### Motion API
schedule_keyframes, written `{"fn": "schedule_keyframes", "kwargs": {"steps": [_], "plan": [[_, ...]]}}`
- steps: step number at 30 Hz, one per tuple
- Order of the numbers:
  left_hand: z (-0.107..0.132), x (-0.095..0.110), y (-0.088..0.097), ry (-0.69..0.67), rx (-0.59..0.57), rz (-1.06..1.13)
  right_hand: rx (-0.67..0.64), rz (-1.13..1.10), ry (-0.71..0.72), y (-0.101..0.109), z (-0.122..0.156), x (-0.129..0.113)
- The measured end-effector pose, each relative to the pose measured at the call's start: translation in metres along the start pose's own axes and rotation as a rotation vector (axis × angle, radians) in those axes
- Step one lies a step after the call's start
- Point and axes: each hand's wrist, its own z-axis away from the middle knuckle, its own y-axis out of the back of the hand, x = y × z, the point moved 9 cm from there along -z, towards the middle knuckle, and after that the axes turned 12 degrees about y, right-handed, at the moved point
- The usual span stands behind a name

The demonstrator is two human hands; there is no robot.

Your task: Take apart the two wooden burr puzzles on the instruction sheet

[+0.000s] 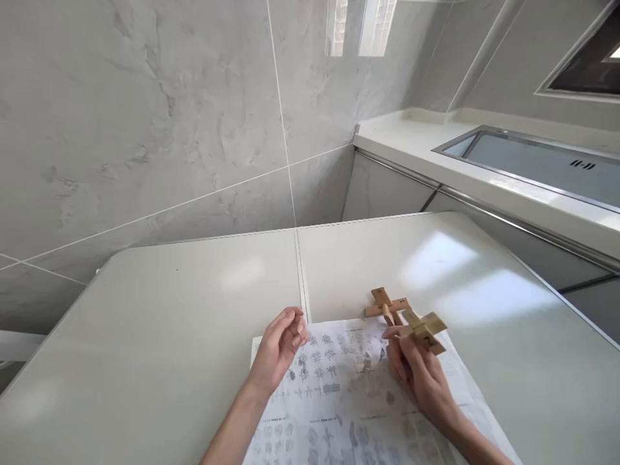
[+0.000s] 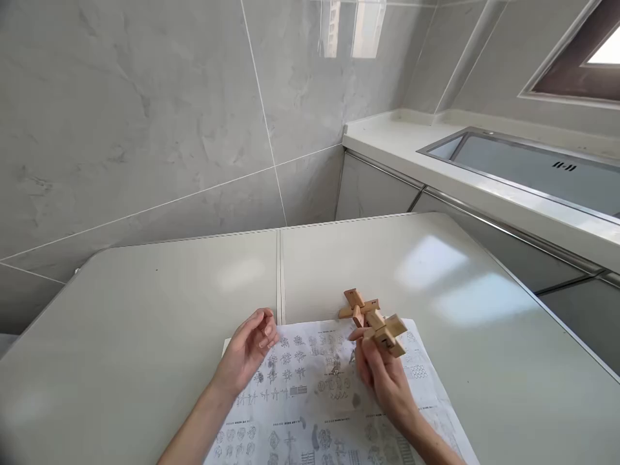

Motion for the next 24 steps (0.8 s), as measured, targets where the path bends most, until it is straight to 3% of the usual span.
{"fn": "schedule_keyframes", "kwargs": {"steps": [4, 9, 13, 17, 21, 24], "plan": [[0.006, -0.002, -0.009, -0.036, 0.008, -0.237, -0.224, 0.176, 0.047, -0.016, 0.01, -0.002], [0.018, -0.008, -0.022, -0.108, 0.018, -0.604, -0.417, 0.305, 0.169, -0.04, 0.014, -0.022], [0.032, -0.013, -0.042, -0.151, -0.121, -0.74, -0.555, 0.317, 0.199, -0.067, 0.019, -0.028], [0.04, -0.033, -0.055, -0.054, -0.262, -0.765, -0.643, 0.278, 0.163, -0.089, 0.023, -0.022], [0.04, -0.049, -0.056, 0.019, -0.32, -0.606, -0.71, 0.199, 0.134, -0.105, 0.022, -0.021], [0.039, -0.049, -0.052, -0.001, -0.324, -0.523, -0.752, 0.075, -0.012, -0.11, 0.025, -0.016]]}}
